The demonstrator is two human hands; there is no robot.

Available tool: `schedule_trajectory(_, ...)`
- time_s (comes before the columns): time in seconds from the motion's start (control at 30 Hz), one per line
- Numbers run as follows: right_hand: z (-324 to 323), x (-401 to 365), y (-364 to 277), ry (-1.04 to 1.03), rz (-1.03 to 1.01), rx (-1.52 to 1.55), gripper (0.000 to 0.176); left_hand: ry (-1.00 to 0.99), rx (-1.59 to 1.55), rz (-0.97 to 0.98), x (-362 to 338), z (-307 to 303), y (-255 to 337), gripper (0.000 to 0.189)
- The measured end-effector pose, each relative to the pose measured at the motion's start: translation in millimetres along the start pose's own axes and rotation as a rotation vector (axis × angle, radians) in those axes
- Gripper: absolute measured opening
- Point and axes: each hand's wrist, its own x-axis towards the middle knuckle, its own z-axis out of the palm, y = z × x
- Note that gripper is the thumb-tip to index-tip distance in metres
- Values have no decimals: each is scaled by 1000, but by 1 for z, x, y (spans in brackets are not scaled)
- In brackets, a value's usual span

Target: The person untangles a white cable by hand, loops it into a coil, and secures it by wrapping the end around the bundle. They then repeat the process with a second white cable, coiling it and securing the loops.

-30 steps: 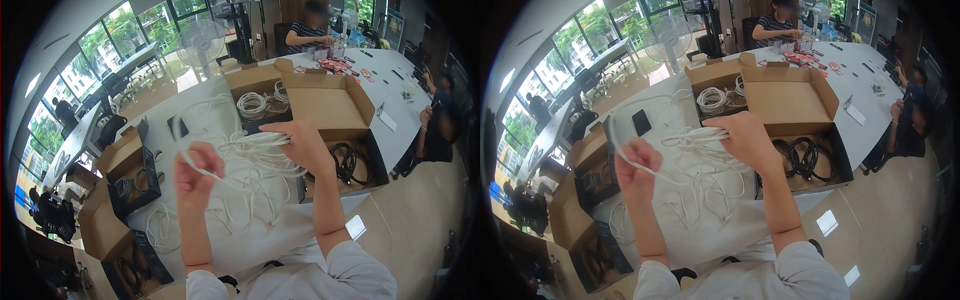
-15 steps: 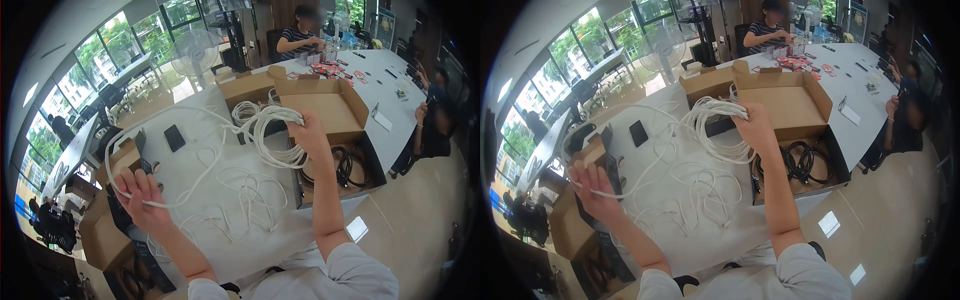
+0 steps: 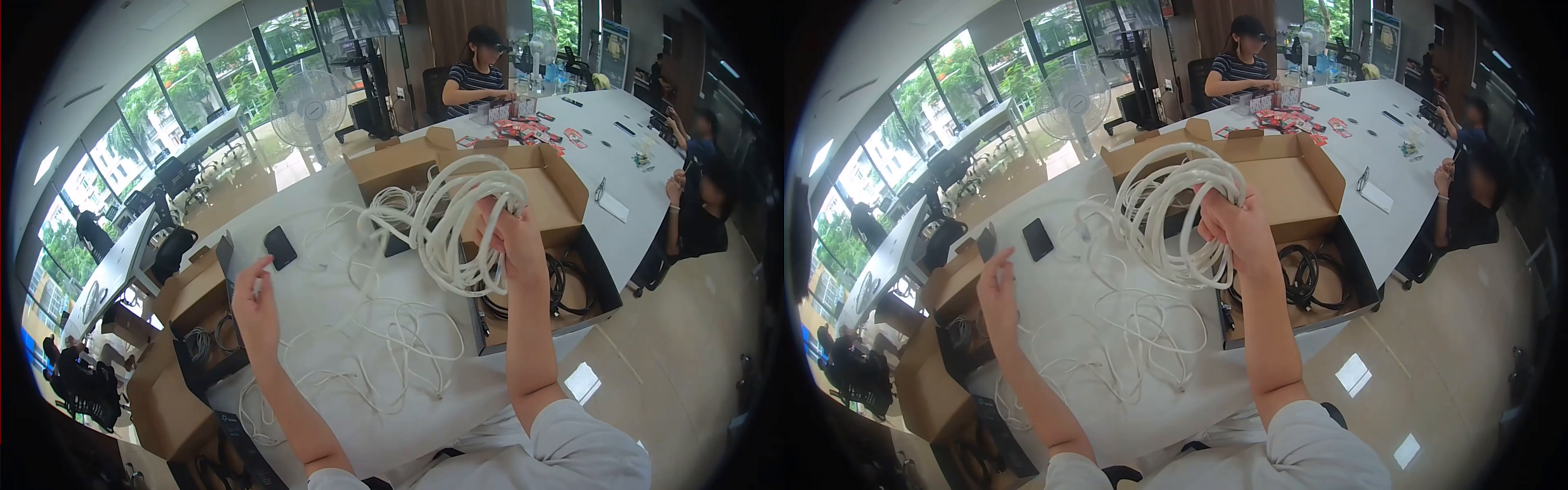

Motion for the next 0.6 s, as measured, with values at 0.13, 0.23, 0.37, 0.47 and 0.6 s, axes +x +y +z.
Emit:
schedule_trajectory(0.13,-3,-1,0,-18,16,104,5,-376,415,66,-15,9,21,56)
schedule_trajectory(0.23,-3,-3,-1,-34,50,131,3,-556,552,251,-19,13,17,77)
schedule_trajectory(0.37,-1,-1,3,-29,140,116,2,-523,514,540,-22,18,59,84)
schedule_trajectory(0.47,8,-5,2,-58,163,111,3,-597,279,608,-33,29,75,96)
schedule_trajectory(0.6,17,-13,9,-114,185,102,7,-740,72,326,-46,45,71,123)
